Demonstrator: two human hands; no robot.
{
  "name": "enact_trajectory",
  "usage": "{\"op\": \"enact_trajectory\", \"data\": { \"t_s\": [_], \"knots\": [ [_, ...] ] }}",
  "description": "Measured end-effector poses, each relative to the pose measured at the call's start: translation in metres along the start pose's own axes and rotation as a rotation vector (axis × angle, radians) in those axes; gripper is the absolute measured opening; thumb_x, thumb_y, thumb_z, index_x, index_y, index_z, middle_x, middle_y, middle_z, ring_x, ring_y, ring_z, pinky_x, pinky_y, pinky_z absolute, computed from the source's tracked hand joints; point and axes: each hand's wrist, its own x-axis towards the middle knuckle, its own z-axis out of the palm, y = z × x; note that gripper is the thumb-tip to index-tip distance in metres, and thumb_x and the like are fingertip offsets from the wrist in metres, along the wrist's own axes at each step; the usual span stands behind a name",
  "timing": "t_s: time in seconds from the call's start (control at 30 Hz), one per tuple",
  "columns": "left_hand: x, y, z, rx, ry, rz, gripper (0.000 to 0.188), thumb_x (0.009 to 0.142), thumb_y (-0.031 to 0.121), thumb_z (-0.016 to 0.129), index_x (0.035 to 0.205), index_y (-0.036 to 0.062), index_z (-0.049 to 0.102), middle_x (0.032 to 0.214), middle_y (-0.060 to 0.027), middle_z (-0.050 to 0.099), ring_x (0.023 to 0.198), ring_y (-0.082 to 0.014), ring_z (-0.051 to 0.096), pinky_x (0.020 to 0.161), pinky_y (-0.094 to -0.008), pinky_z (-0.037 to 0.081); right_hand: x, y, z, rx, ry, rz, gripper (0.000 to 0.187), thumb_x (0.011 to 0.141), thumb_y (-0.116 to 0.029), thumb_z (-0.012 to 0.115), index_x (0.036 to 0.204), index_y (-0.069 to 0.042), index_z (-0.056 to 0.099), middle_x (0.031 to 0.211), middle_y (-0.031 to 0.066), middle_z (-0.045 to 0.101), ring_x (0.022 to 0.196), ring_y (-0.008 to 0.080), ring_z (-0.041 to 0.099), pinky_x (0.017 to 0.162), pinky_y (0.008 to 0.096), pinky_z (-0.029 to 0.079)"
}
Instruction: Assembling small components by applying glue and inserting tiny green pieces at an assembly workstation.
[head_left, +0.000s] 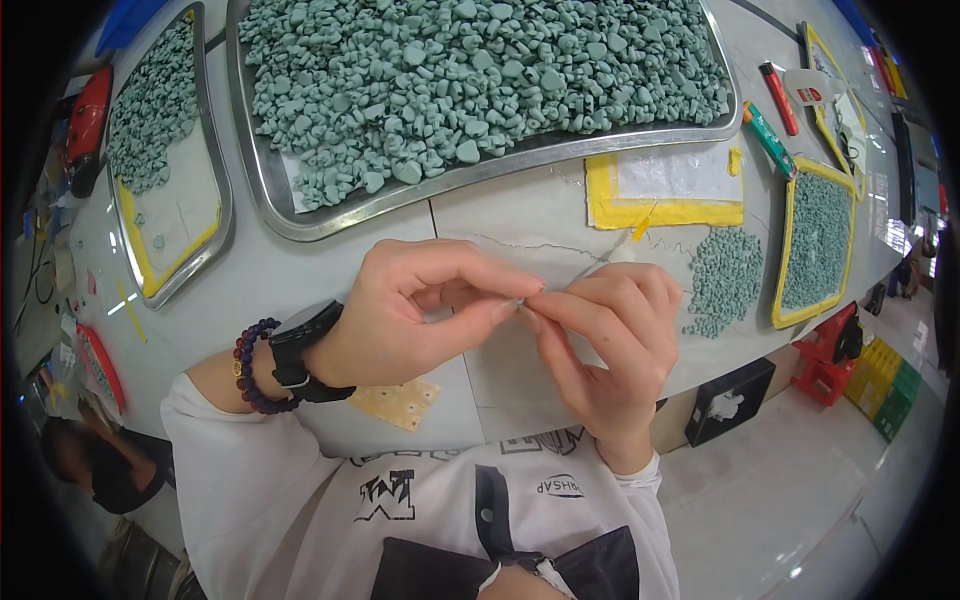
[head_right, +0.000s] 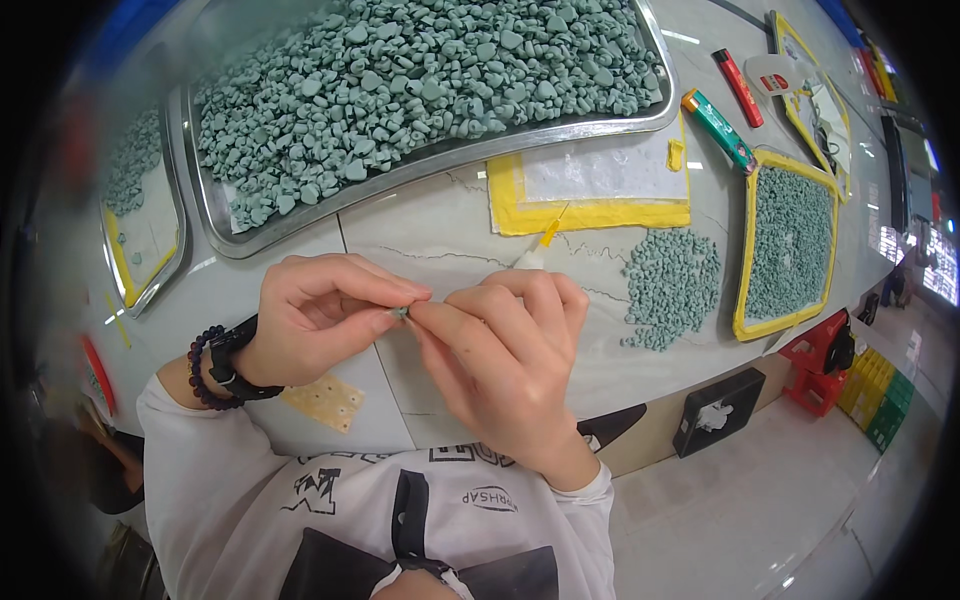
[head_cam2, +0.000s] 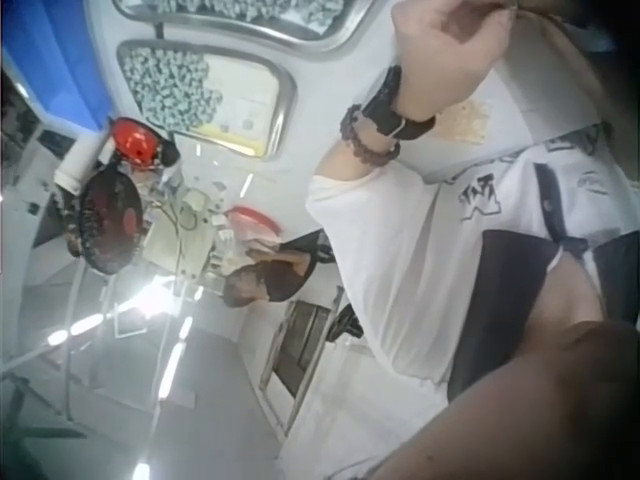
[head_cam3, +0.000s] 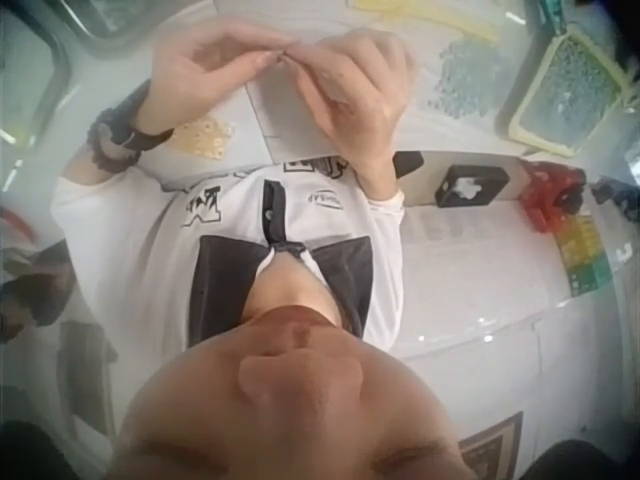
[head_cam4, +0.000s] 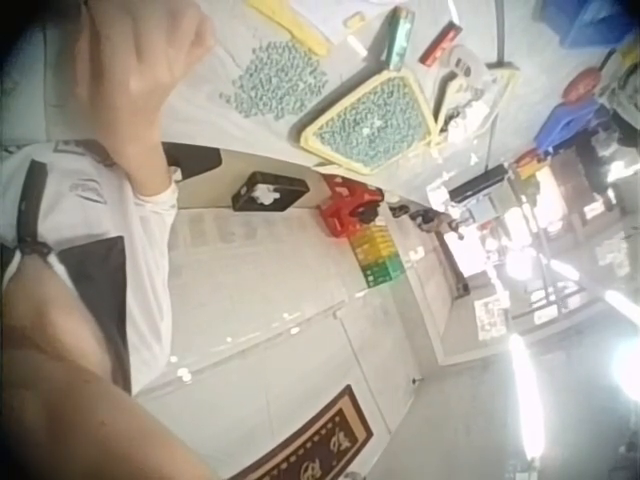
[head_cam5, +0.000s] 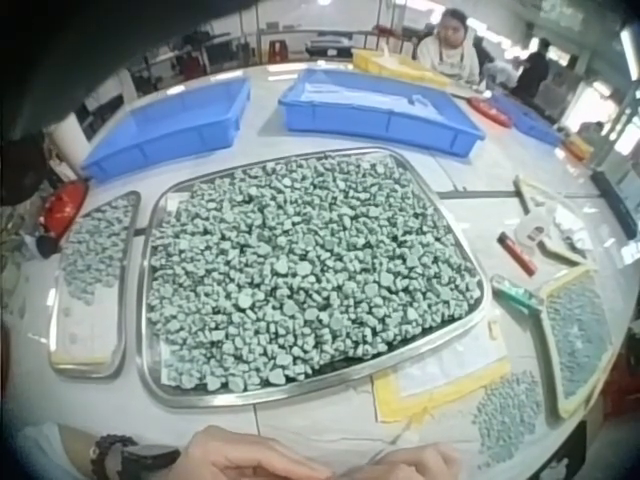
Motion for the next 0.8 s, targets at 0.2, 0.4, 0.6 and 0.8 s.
{"op": "enact_trajectory", "data": {
  "t_s": [0.2,0.4,0.6,0.8],
  "knots": [
    [0.0001,0.0021,0.0018,-0.009,0.016,0.021,0.026,0.077,-0.016,0.055,0.099,-0.0059,0.062,0.101,-0.0179,0.064,0.097,-0.0212,0.062,0.084,-0.0295,0.049,0.0008,-0.0006,-0.0015,0.012,0.006,0.001,0.025,0.056,-0.001,0.074,0.08,-0.008,0.067,0.072,0.0007,0.058,0.071,0.0198,0.052,0.073,0.0317,0.036],
    [-0.0001,-0.001,0.0015,0.062,0.001,0.099,0.025,0.077,-0.017,0.054,0.099,-0.0061,0.062,0.102,-0.0184,0.064,0.097,-0.0223,0.062,0.085,-0.0297,0.049,0.0002,-0.0019,-0.002,0.0,-0.003,0.012,0.025,0.057,-0.001,0.074,0.08,-0.007,0.067,0.072,0.001,0.058,0.071,0.02,0.052,0.073,0.0318,0.036],
    [0.0002,-0.0008,0.0016,0.005,0.0,0.107,0.025,0.078,-0.017,0.054,0.099,-0.0063,0.062,0.103,-0.0189,0.063,0.099,-0.0227,0.061,0.086,-0.0299,0.049,0.0001,-0.0023,-0.0001,-0.003,0.009,0.007,0.025,0.057,-0.001,0.074,0.08,-0.007,0.067,0.072,0.0011,0.058,0.072,0.0203,0.052,0.073,0.0321,0.036],
    [0.001,0.0073,0.0058,-0.128,0.085,-0.065,0.024,0.078,-0.016,0.054,0.099,-0.0063,0.062,0.104,-0.0191,0.063,0.1,-0.023,0.061,0.087,-0.0308,0.049,0.0017,-0.0023,0.0008,-0.004,0.021,0.003,0.025,0.057,-0.001,0.074,0.08,-0.007,0.067,0.072,0.0018,0.058,0.073,0.0208,0.053,0.074,0.0324,0.036]
  ]
}}
